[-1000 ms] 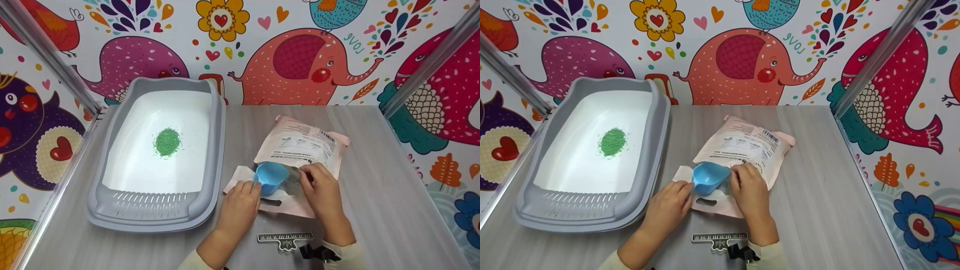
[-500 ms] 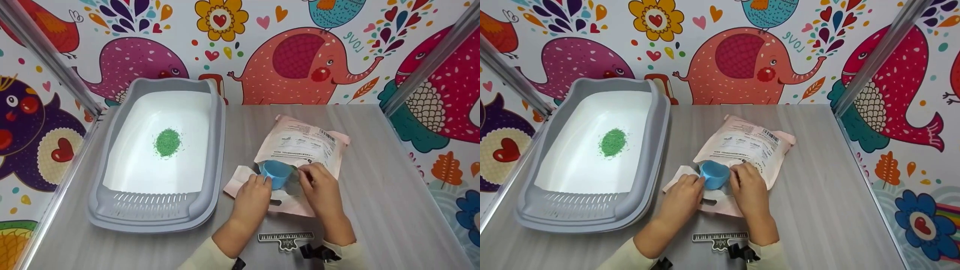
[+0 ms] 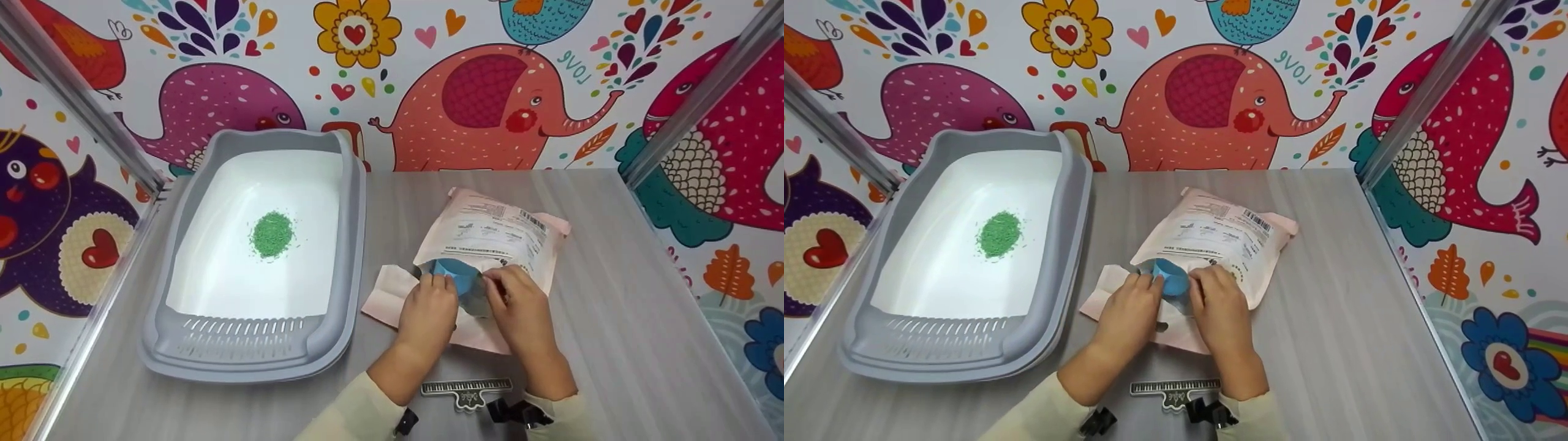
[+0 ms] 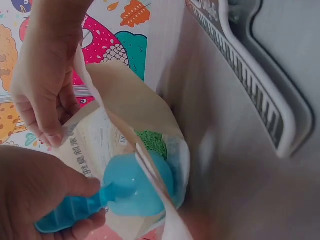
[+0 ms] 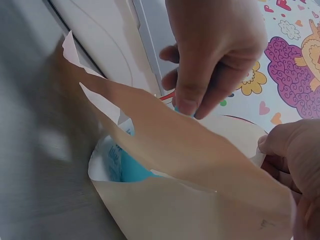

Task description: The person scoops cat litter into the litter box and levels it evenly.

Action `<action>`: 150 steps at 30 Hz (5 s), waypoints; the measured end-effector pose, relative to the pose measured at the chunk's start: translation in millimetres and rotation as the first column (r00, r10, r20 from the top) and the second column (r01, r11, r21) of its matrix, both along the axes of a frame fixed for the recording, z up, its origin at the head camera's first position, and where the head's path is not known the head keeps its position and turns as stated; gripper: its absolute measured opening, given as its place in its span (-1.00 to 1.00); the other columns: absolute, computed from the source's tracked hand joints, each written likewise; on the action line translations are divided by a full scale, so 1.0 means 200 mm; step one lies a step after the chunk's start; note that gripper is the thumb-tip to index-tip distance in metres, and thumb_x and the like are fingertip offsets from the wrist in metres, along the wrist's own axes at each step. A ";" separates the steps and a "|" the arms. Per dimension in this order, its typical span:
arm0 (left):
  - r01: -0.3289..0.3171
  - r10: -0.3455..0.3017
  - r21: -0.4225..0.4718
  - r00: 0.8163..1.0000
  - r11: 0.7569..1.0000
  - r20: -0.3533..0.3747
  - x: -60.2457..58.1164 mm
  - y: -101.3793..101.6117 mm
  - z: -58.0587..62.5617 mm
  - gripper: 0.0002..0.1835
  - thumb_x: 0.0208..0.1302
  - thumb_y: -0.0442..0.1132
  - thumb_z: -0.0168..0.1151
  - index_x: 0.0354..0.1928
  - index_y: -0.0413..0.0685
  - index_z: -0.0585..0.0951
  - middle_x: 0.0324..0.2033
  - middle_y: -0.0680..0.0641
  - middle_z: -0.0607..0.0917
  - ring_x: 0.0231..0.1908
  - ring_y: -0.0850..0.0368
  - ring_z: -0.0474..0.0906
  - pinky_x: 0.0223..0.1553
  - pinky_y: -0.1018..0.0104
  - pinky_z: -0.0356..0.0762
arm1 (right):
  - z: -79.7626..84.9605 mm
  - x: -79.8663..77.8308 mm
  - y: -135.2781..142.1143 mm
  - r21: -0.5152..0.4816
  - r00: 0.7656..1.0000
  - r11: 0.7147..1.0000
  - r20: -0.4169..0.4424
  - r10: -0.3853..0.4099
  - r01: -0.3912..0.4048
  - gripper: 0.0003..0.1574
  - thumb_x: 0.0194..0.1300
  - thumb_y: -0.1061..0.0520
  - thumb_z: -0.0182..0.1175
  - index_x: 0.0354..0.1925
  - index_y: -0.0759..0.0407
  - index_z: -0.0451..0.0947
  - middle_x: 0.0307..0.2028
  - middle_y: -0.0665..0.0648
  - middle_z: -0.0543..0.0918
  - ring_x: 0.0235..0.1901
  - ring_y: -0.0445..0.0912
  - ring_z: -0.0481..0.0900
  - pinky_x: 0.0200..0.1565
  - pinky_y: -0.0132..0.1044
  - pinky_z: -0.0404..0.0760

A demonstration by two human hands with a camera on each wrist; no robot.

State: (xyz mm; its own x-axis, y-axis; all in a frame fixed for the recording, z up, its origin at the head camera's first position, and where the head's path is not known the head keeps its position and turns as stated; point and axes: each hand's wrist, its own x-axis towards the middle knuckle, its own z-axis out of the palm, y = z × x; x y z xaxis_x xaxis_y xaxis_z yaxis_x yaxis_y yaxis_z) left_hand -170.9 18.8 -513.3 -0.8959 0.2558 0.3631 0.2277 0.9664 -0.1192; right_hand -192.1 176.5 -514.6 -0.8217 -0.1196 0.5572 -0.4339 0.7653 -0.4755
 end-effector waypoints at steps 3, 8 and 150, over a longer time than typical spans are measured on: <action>-0.011 0.011 -0.009 1.000 1.000 0.000 -0.01 0.02 0.00 -0.53 0.13 -0.04 0.54 0.07 -0.05 0.75 -0.18 -0.02 0.75 -0.16 0.14 0.57 -0.17 0.40 0.63 | 0.00 0.00 0.00 -0.003 1.000 1.000 -0.016 0.007 -0.007 -0.90 0.24 0.31 0.44 -0.24 0.24 0.72 -0.30 0.11 0.72 -0.33 -0.13 0.63 -0.29 -0.17 0.67; -0.018 0.017 -0.019 0.999 1.000 -0.039 -0.04 0.04 -0.02 -0.74 0.37 -0.20 0.28 0.03 -0.04 0.76 -0.21 0.00 0.75 -0.19 0.16 0.57 -0.19 0.40 0.63 | -0.01 0.00 -0.01 -0.003 0.999 1.000 -0.032 0.003 -0.003 -0.89 0.23 0.31 0.44 -0.24 0.23 0.72 -0.30 0.10 0.72 -0.30 -0.11 0.66 -0.24 -0.19 0.67; 0.049 -0.052 0.576 0.999 0.816 -0.011 0.02 -0.17 -0.29 -0.85 0.12 -0.32 0.48 -0.25 -0.01 0.73 -0.29 0.09 0.77 -0.33 0.09 0.62 -0.35 0.26 0.67 | -0.02 0.00 -0.02 -0.011 1.000 1.000 0.017 0.014 -0.013 -0.90 0.27 0.28 0.43 -0.23 0.18 0.70 -0.30 0.09 0.71 -0.30 -0.09 0.64 -0.22 -0.11 0.68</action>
